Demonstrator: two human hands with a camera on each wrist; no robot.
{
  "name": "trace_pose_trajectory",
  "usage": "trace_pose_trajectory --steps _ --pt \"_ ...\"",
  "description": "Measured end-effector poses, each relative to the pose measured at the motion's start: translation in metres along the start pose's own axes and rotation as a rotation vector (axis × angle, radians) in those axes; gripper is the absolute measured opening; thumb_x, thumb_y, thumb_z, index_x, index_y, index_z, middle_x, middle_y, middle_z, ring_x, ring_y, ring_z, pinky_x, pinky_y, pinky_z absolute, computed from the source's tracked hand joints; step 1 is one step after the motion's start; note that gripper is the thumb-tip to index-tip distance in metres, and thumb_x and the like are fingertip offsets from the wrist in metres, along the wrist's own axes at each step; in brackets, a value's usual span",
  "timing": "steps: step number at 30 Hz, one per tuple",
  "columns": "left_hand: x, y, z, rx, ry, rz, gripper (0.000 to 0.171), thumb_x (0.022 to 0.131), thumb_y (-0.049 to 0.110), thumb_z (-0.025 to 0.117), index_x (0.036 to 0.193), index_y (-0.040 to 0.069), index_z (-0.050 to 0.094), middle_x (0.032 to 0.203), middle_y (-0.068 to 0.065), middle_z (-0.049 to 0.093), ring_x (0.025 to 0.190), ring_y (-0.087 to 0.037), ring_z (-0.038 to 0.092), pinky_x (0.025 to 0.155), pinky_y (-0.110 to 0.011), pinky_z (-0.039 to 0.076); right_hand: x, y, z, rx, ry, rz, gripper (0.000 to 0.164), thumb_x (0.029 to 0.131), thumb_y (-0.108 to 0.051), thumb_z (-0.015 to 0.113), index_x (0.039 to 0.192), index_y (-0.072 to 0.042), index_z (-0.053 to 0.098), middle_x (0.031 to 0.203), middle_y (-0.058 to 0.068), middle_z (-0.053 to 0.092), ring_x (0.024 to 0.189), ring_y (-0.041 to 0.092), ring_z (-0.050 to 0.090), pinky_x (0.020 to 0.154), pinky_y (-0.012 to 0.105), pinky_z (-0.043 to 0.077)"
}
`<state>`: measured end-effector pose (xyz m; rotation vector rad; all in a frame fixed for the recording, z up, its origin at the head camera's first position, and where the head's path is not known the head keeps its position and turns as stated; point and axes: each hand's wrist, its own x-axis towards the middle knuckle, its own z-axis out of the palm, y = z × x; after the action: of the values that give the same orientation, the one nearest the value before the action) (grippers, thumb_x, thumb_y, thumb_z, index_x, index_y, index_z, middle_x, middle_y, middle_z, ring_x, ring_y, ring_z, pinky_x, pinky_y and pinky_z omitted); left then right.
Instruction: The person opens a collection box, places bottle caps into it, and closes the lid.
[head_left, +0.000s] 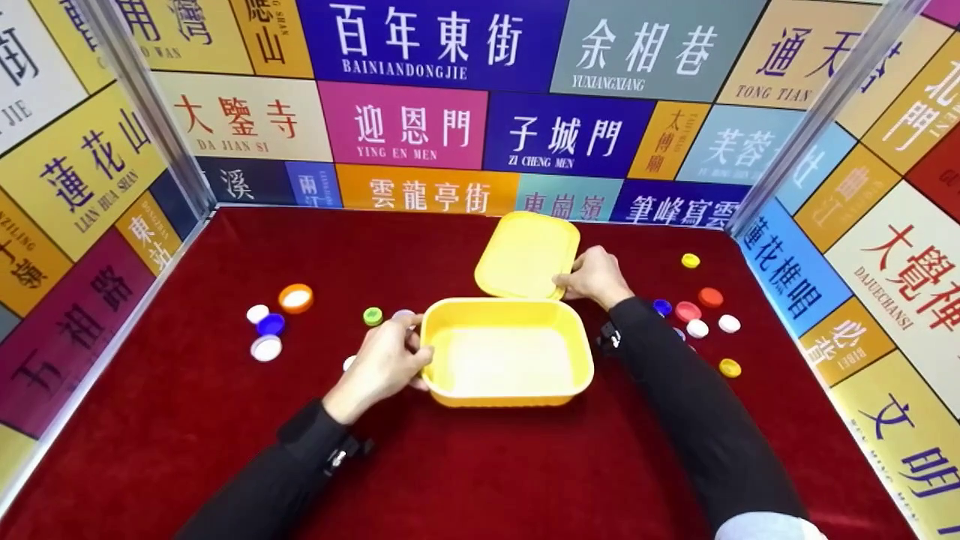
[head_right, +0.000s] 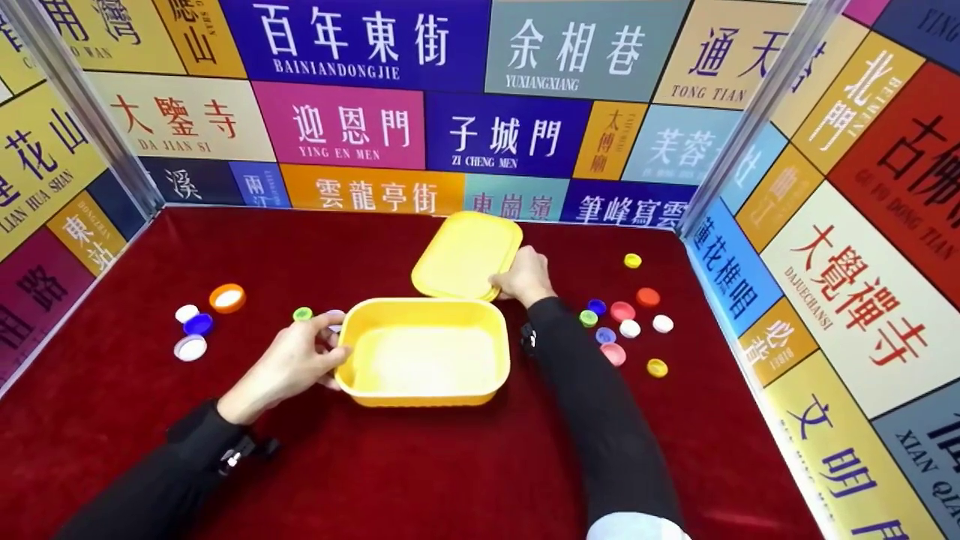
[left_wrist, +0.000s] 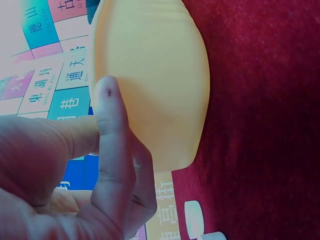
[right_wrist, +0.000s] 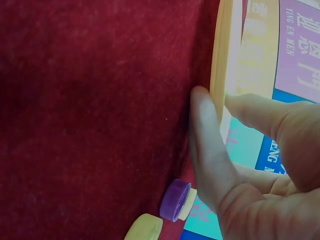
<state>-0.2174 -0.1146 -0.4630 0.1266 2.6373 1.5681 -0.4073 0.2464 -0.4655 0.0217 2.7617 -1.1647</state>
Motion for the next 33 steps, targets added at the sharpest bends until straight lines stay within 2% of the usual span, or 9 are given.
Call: trace_pose_trajectory --steps 5,8,10,13,19,22,26,30,33 --pt "0.001 -0.001 0.0 -0.007 -0.003 -0.005 0.052 0.104 0.001 0.072 0.155 -0.003 0.065 0.097 -0.012 0.066 0.059 -0.016 0.077 0.063 -0.044 0.071 -0.005 -0.003 -0.002 -0.097 -0.002 -0.041 0.026 0.099 -0.014 0.092 0.112 0.009 0.088 0.099 0.023 0.089 0.085 0.028 0.09 0.073 0.028 0.07" --pt "0.002 -0.001 0.0 -0.006 -0.005 -0.002 0.052 0.104 0.001 0.072 0.155 -0.003 0.065 0.098 -0.012 0.067 0.059 -0.016 0.077 0.063 -0.044 0.071 -0.008 -0.003 -0.004 -0.116 -0.006 -0.057 0.024 0.098 -0.014 0.092 0.107 0.008 0.089 0.094 0.021 0.089 0.083 0.027 0.089 0.069 0.022 0.067" --pt "0.002 -0.001 0.0 -0.006 -0.003 0.002 0.051 0.104 0.0 0.071 0.155 -0.003 0.065 0.098 -0.012 0.068 0.058 -0.016 0.077 0.062 -0.044 0.071 -0.009 -0.002 -0.005 -0.11 -0.007 -0.065 0.023 0.097 -0.013 0.092 0.107 0.008 0.089 0.094 0.022 0.088 0.081 0.025 0.089 0.07 0.023 0.068" --pt "0.003 -0.001 0.001 -0.009 -0.003 0.004 0.051 0.104 0.001 0.072 0.155 -0.003 0.066 0.098 -0.013 0.068 0.059 -0.016 0.078 0.062 -0.044 0.071 -0.01 -0.001 -0.007 -0.076 -0.015 -0.057 0.027 0.098 -0.01 0.091 0.113 0.011 0.087 0.103 0.027 0.088 0.082 0.025 0.089 0.079 0.031 0.072" --pt "0.001 -0.002 0.002 -0.013 -0.005 0.002 0.053 0.104 0.0 0.072 0.156 -0.002 0.066 0.098 -0.012 0.069 0.059 -0.017 0.078 0.061 -0.043 0.071 -0.015 0.0 -0.012 -0.015 -0.044 -0.007 0.056 0.102 -0.012 0.089 0.148 0.015 0.071 0.141 0.035 0.078 0.097 0.028 0.09 0.093 0.041 0.073" --pt "0.001 -0.002 0.002 -0.013 -0.007 0.007 0.053 0.103 -0.001 0.071 0.157 -0.001 0.067 0.096 -0.012 0.069 0.059 -0.016 0.078 0.061 -0.043 0.071 -0.019 0.0 -0.018 -0.009 -0.03 -0.008 0.059 0.104 -0.015 0.088 0.152 0.012 0.069 0.14 0.032 0.08 0.1 0.028 0.091 0.083 0.036 0.073" --pt "0.002 -0.002 0.002 -0.007 -0.008 0.01 0.054 0.104 0.0 0.072 0.157 0.0 0.069 0.096 -0.011 0.068 0.058 -0.016 0.077 0.062 -0.043 0.071 -0.025 0.0 -0.029 0.039 0.011 -0.065 0.052 0.105 -0.015 0.086 0.148 0.009 0.072 0.127 0.03 0.085 0.091 0.023 0.089 0.076 0.032 0.071" --pt "0.003 -0.003 0.001 -0.003 -0.009 0.023 0.056 0.102 -0.001 0.07 0.158 0.0 0.069 0.095 -0.011 0.069 0.058 -0.015 0.077 0.062 -0.046 0.071 -0.036 0.002 -0.04 0.073 0.041 -0.121 0.047 0.105 -0.016 0.086 0.145 0.005 0.074 0.126 0.03 0.084 0.085 0.016 0.086 0.081 0.029 0.072" --pt "0.003 -0.004 0.002 0.001 -0.003 0.04 0.057 0.102 -0.002 0.069 0.159 -0.001 0.069 0.094 -0.011 0.069 0.057 -0.015 0.076 0.062 -0.047 0.071 -0.047 0.008 -0.049 0.058 0.064 -0.157 0.046 0.106 -0.021 0.086 0.145 0.001 0.076 0.131 0.027 0.083 0.095 0.022 0.087 0.079 0.024 0.07"
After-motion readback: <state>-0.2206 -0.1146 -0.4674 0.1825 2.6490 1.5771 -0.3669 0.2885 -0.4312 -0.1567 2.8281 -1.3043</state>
